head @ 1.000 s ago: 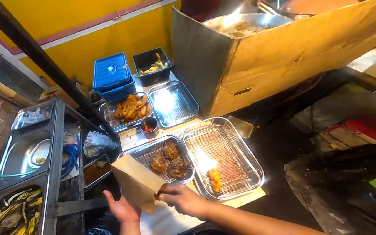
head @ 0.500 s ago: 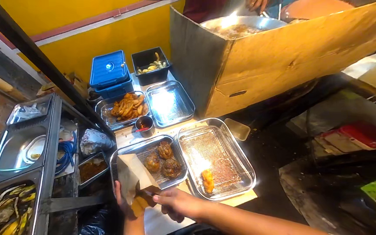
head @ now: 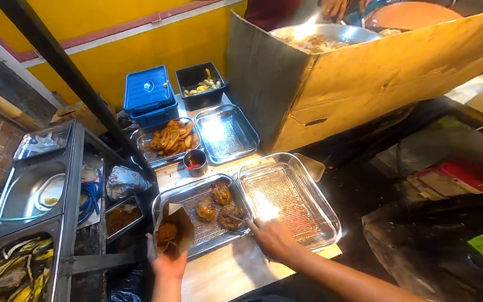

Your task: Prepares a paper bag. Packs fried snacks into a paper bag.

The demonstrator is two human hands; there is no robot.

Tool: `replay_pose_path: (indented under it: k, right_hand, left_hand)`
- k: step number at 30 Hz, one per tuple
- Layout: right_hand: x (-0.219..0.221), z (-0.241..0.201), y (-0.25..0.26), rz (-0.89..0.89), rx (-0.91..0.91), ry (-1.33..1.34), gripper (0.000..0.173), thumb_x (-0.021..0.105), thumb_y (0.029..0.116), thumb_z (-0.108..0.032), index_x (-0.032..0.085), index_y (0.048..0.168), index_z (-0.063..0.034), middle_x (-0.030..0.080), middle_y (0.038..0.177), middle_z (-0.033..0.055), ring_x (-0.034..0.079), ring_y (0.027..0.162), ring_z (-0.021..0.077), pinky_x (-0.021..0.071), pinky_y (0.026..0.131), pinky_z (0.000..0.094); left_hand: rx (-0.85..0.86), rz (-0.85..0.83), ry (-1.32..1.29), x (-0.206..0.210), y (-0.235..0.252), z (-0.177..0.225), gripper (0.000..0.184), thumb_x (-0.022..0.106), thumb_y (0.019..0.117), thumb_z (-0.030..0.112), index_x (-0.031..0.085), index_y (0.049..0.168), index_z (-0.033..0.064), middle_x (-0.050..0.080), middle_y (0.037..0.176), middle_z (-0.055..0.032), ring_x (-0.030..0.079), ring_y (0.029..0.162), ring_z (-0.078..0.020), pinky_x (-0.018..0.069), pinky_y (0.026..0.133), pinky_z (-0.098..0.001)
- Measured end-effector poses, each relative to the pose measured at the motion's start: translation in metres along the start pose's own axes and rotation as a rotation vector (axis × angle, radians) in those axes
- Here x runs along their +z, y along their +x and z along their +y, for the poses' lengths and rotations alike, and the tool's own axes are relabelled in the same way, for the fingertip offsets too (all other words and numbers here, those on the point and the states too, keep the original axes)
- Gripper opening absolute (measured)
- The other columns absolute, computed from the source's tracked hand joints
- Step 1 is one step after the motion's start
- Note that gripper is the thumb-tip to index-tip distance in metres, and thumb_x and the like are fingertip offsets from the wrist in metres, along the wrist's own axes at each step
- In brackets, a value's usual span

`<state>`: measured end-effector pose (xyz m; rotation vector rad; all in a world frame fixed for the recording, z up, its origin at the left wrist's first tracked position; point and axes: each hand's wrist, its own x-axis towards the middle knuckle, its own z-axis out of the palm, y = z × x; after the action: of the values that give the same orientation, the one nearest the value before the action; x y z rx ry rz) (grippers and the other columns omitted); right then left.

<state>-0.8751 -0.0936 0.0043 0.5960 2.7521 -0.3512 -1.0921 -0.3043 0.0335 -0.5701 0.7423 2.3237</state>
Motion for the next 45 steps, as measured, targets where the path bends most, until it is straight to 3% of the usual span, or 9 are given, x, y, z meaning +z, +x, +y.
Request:
replay_pose_path:
  k: [3, 6, 12, 17, 27, 30, 33, 38, 45]
  right_hand:
    - [0.014, -0.012, 0.007, 0.006, 0.004, -0.089, 0.051, 0.05, 0.0971, -0.004, 0.045, 0.148, 0.0002, 0.066, 0.116, 0.0241, 0.069, 0.096, 0.0404, 0.0538, 0.086, 0.0559]
    - [0.008, -0.008, 0.005, -0.052, 0.099, 0.046, 0.046, 0.045, 0.1037, -0.021, 0.048, 0.148, -0.0079, 0.068, 0.116, 0.0216, 0.069, 0.098, 0.0406, 0.0524, 0.089, 0.0588]
    - [-0.003, 0.042, -0.018, 0.04, 0.501, 1.137, 0.034, 0.061, 0.1035, -0.038, 0.074, 0.119, -0.0108, 0.068, 0.09, 0.0045, 0.058, 0.073, 0.0133, 0.0487, 0.068, 0.0361]
    - [0.005, 0.014, -0.013, 0.033, 0.542, 0.872, 0.043, 0.059, 0.0994, -0.052, 0.073, 0.111, -0.0129, 0.073, 0.099, 0.0095, 0.07, 0.094, 0.0248, 0.056, 0.088, 0.0541]
    - [0.024, 0.02, 0.014, 0.032, 0.612, 0.988, 0.035, 0.06, 0.1034, -0.041, 0.076, 0.115, -0.0134, 0.074, 0.105, 0.0108, 0.071, 0.098, 0.0239, 0.0553, 0.093, 0.0511]
    - [0.011, 0.013, -0.014, 0.095, 0.596, 1.188, 0.032, 0.061, 0.1042, -0.036, 0.074, 0.123, -0.0128, 0.071, 0.094, 0.0058, 0.063, 0.077, 0.0142, 0.0541, 0.074, 0.0364]
    - [-0.021, -0.02, -0.071, 0.104, 0.486, 1.531, 0.03, 0.054, 0.1036, -0.038, 0.071, 0.112, -0.0145, 0.049, 0.064, -0.0052, 0.04, 0.049, 0.0046, 0.034, 0.045, 0.0222]
    - [-0.072, -0.084, -0.133, -0.182, 0.229, 1.898, 0.037, 0.053, 0.1035, -0.044, 0.07, 0.124, -0.0188, 0.046, 0.064, -0.0089, 0.038, 0.046, -0.0005, 0.0337, 0.042, 0.0152]
    - [-0.09, -0.124, -0.128, -0.234, 0.539, 1.775, 0.035, 0.049, 0.1071, -0.043, 0.071, 0.118, -0.0188, 0.046, 0.065, -0.0066, 0.038, 0.046, 0.0018, 0.034, 0.042, 0.0174]
  left_hand:
    - [-0.048, -0.03, 0.019, -0.002, 0.001, 0.007, 0.065, 0.034, 0.1019, 0.065, 0.055, 0.133, 0.0116, 0.065, 0.126, -0.018, 0.065, 0.117, -0.0344, 0.0545, 0.095, -0.0601]
    - [-0.086, -0.053, 0.045, -0.009, 0.007, 0.014, 0.063, 0.038, 0.1013, 0.064, 0.059, 0.128, 0.0114, 0.068, 0.12, -0.017, 0.067, 0.112, -0.0324, 0.0565, 0.091, -0.0584]
    - [-0.11, -0.092, 0.099, -0.014, 0.013, 0.025, 0.06, 0.039, 0.1023, 0.061, 0.061, 0.126, 0.0109, 0.069, 0.117, -0.0168, 0.069, 0.109, -0.0314, 0.0574, 0.089, -0.0581]
    - [-0.091, -0.06, 0.221, -0.011, 0.026, 0.028, 0.061, 0.038, 0.1027, 0.062, 0.06, 0.131, 0.0127, 0.068, 0.123, -0.0145, 0.066, 0.115, -0.029, 0.0549, 0.094, -0.0574]
    - [-0.187, -0.123, 0.241, -0.011, 0.042, 0.03, 0.062, 0.04, 0.1018, 0.063, 0.059, 0.132, 0.0125, 0.067, 0.124, -0.015, 0.065, 0.117, -0.0299, 0.0543, 0.096, -0.0578]
    - [-0.187, -0.101, 0.267, -0.004, 0.045, 0.03, 0.059, 0.038, 0.1034, 0.06, 0.057, 0.132, 0.0119, 0.066, 0.123, -0.0158, 0.065, 0.115, -0.0305, 0.0541, 0.094, -0.0589]
    - [-0.226, -0.081, 0.296, 0.005, 0.048, 0.031, 0.061, 0.035, 0.1037, 0.062, 0.057, 0.131, 0.0122, 0.067, 0.12, -0.0161, 0.067, 0.11, -0.0315, 0.0559, 0.088, -0.0588]
    - [-0.208, -0.166, 0.339, 0.007, 0.059, 0.022, 0.058, 0.033, 0.106, 0.058, 0.055, 0.136, 0.0131, 0.067, 0.121, -0.0146, 0.067, 0.111, -0.0296, 0.0568, 0.09, -0.0572]
    - [-0.215, -0.261, 0.455, 0.008, 0.043, 0.002, 0.055, 0.031, 0.108, 0.055, 0.053, 0.139, 0.015, 0.068, 0.123, -0.0117, 0.067, 0.112, -0.0262, 0.0568, 0.091, -0.0557]
